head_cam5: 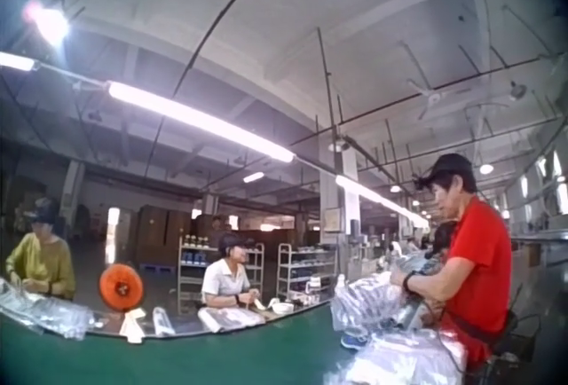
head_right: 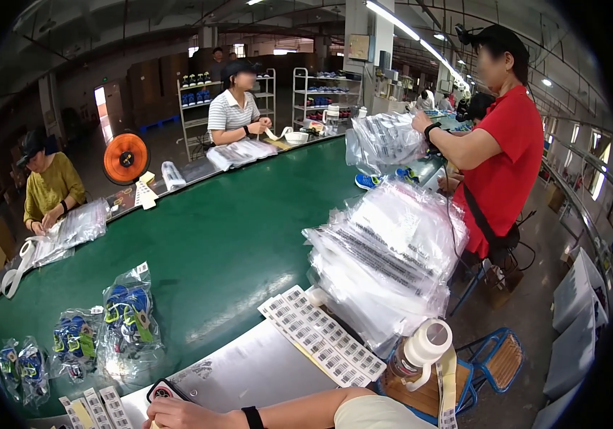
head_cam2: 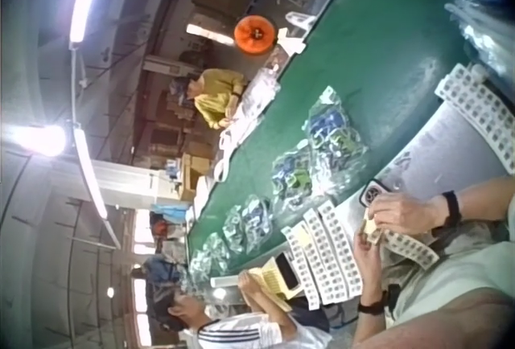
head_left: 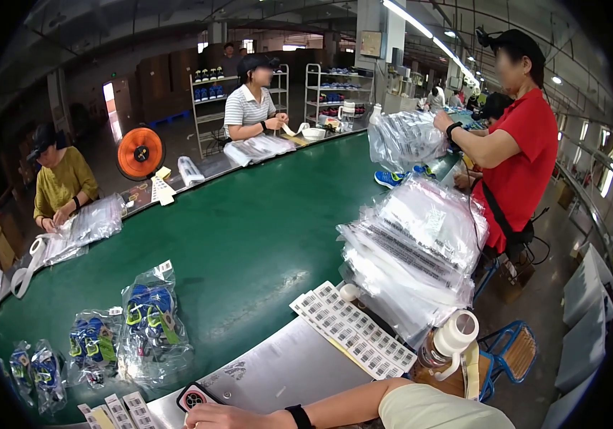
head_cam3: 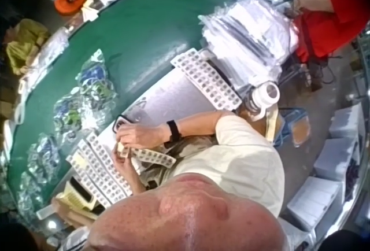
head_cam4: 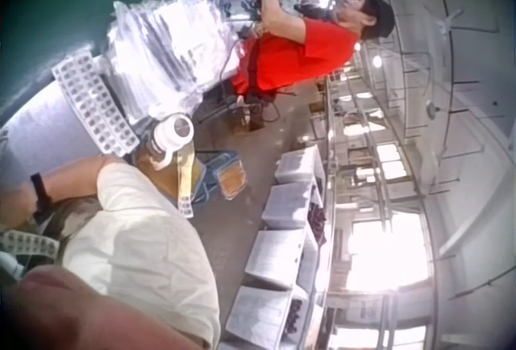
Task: Apply barcode or identification stickers to plastic-wrapped shoes on a factory conveyor belt.
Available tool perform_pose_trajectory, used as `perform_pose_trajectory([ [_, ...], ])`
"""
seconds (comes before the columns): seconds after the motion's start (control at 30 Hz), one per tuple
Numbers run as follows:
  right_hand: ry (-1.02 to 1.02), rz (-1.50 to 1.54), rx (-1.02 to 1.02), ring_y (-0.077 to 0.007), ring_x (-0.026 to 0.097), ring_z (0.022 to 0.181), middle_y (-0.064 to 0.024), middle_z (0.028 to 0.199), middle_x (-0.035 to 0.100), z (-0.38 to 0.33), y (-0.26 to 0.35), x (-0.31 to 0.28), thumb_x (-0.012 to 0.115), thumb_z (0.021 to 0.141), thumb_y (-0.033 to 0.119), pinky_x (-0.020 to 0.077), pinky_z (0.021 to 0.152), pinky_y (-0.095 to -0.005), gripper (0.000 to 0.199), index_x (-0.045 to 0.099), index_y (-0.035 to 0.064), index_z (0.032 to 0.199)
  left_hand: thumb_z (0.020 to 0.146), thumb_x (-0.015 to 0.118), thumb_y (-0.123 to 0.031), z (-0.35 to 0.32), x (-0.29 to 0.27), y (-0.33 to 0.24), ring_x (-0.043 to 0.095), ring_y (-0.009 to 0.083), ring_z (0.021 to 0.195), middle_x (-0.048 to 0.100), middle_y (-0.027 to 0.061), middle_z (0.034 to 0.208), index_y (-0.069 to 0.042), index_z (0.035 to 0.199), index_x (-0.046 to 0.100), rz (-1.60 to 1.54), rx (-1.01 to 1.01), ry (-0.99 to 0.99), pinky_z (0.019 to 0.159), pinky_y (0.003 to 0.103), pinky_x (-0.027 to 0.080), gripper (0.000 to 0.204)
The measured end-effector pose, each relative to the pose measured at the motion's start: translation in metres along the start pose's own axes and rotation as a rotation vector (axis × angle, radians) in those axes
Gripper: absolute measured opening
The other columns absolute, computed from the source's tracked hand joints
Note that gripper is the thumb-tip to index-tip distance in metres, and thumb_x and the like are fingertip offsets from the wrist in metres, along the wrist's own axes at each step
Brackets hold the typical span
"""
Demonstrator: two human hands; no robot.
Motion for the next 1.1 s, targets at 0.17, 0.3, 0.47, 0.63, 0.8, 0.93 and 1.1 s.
perform_pose_trajectory([
  [0.17,-0.227,0.641,0.505,-0.0159,0.054,0.107,-0.0086,0.117,0.054,0.01,-0.067,-0.027,0.057,0.092,0.01,0.0415,0.092,-0.0279,0.012,0.059,0.0004,0.099,0.09,0.063,-0.007,0.008,-0.01,0.012,0.062,0.0165,0.087,0.062,0.01,0.095,0.004,0.124,0.052,0.024,-0.063,-0.122,0.073,0.027,0.051,0.038],
  [0.3,-0.546,0.865,0.678,-0.0167,0.053,0.11,-0.009,0.126,0.05,-0.013,-0.176,-0.065,0.055,0.094,0.01,0.0431,0.095,-0.0298,0.03,0.053,0.0037,0.123,0.094,0.058,-0.017,0.008,-0.018,0.033,0.058,0.0176,0.087,0.06,0.0084,0.095,0.002,0.122,0.055,0.169,-0.052,-0.207,0.076,0.032,0.048,0.033],
  [0.47,-0.918,1.293,0.819,-0.0194,0.054,0.109,-0.0112,0.124,0.053,-0.072,-0.233,-0.077,0.058,0.093,0.011,0.0472,0.091,-0.0339,0.049,0.038,0.0088,0.137,0.098,0.051,-0.023,0.0,-0.01,0.035,0.056,0.0194,0.087,0.06,0.0106,0.099,0.001,0.121,0.056,0.289,-0.005,-0.267,0.077,0.035,0.046,0.033],
  [0.63,-0.825,1.3,0.924,-0.021,0.055,0.108,-0.0113,0.119,0.055,-0.073,-0.24,-0.068,0.058,0.092,0.009,0.0485,0.089,-0.0339,0.052,0.034,0.0075,0.138,0.098,0.05,-0.024,0.004,-0.013,0.044,0.057,0.0212,0.095,0.06,0.0126,0.108,0.002,0.121,0.056,0.302,-0.057,-0.225,0.083,0.034,0.046,0.035],
  [0.8,-0.888,1.311,0.881,-0.0237,0.055,0.107,-0.0157,0.121,0.053,-0.072,-0.246,-0.065,0.057,0.091,0.006,0.0471,0.092,-0.036,0.061,0.023,0.0049,0.142,0.099,0.048,-0.027,0.001,-0.01,0.032,0.056,0.0233,0.097,0.059,0.0143,0.109,0.002,0.118,0.057,0.34,0.022,-0.21,0.084,0.034,0.045,0.036],
  [0.93,-0.916,1.313,0.86,-0.0252,0.055,0.107,-0.0172,0.12,0.053,-0.079,-0.254,-0.068,0.056,0.091,0.006,0.0472,0.092,-0.0373,0.063,0.019,0.0036,0.142,0.099,0.047,-0.03,0.006,-0.009,0.035,0.056,0.0265,0.098,0.059,0.0153,0.11,0.002,0.118,0.057,0.412,0.047,-0.192,0.087,0.037,0.044,0.038],
  [1.1,-0.928,1.322,0.88,-0.0262,0.055,0.107,-0.0184,0.119,0.053,-0.079,-0.251,-0.065,0.052,0.092,0.004,0.0471,0.093,-0.0386,0.061,0.018,0.0037,0.143,0.1,0.044,-0.032,0.008,-0.014,0.05,0.055,0.0272,0.098,0.059,0.0141,0.109,0.002,0.118,0.056,0.354,-0.014,-0.223,0.086,0.038,0.043,0.04],
])
Point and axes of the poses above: each hand's wrist, its own z-axis towards the middle knuckle, its own x-axis out of the palm, y = z × x, the point moved 4 cm from there along z, towards the middle knuckle
